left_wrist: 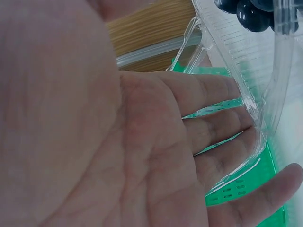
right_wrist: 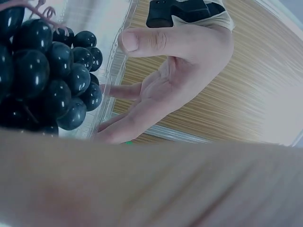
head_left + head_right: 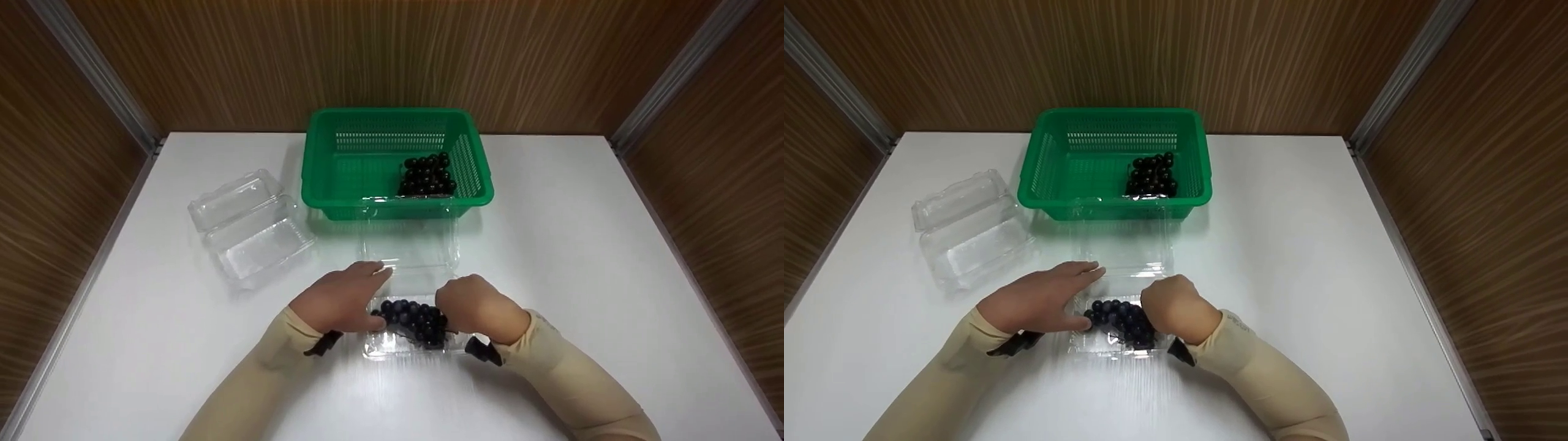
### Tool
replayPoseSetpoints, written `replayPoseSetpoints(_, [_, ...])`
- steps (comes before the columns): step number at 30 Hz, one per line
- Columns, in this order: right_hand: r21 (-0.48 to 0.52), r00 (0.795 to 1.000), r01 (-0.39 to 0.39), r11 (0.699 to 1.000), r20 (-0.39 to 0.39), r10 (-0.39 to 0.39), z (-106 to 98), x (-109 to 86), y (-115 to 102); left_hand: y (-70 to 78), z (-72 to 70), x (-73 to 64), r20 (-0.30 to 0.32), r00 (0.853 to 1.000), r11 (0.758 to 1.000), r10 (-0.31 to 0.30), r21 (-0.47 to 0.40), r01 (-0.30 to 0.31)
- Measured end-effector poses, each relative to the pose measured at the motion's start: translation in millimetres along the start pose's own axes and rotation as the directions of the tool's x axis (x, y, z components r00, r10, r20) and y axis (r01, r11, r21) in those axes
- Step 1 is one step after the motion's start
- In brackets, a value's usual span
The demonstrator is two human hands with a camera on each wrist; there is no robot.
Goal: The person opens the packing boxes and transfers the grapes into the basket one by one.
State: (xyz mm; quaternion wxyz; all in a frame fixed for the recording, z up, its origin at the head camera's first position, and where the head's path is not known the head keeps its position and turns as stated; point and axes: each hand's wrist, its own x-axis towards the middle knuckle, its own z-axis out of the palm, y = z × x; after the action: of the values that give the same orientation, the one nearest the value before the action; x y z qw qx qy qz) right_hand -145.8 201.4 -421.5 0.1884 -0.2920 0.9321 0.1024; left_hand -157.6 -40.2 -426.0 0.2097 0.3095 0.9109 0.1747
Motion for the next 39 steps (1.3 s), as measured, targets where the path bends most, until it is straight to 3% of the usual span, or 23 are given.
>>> replayPoseSetpoints(7, [0.135, 0.997, 0.014, 0.991, 0.072, -0.024, 1, 5.3, 1, -0.3, -0.8, -1.0, -0.010, 1.000, 1.000, 0.023, 0.005, -0.023])
replayPoseSetpoints(12, [0.172, 0.996, 0.087, 0.981, -0.033, -0.083, 1, 8.6, 5, -0.7, 0.4, -2.4, -0.029, 0.999, 0.999, 0.034, 0.021, -0.034])
replayPoseSetpoints(19, [0.239, 0.973, 0.160, 0.958, -0.200, -0.113, 1, 13.4, 12, -2.0, 1.6, -1.4, -0.034, 0.999, 0.999, 0.023, 0.048, -0.021])
replayPoseSetpoints(23, [0.302, 0.986, 0.133, 0.944, -0.135, -0.096, -1, 15.4, 12, -1.7, 0.8, -1.2, -0.041, 0.999, 0.999, 0.018, 0.042, -0.016])
replayPoseSetpoints(26, [0.394, 0.994, 0.112, 0.912, -0.047, -0.101, -3, 16.1, 11, -1.3, 0.1, -0.8, -0.042, 0.999, 0.999, 0.019, 0.036, -0.017])
replayPoseSetpoints(29, [0.443, 0.990, 0.136, 0.886, -0.032, -0.136, -5, 16.4, 12, -0.8, -0.8, -0.3, -0.037, 0.999, 1.000, 0.016, 0.022, -0.015])
replayPoseSetpoints(34, [0.440, 0.973, 0.227, 0.869, -0.132, -0.187, -7, 15.9, 17, -0.6, -1.7, -1.0, -0.012, 1.000, 1.000, -0.001, 0.018, 0.001])
replayPoseSetpoints(39, [0.388, 0.961, 0.210, 0.897, -0.249, -0.117, -7, 15.0, 21, -2.0, -0.8, -1.0, -0.013, 1.000, 1.000, -0.006, 0.020, 0.006])
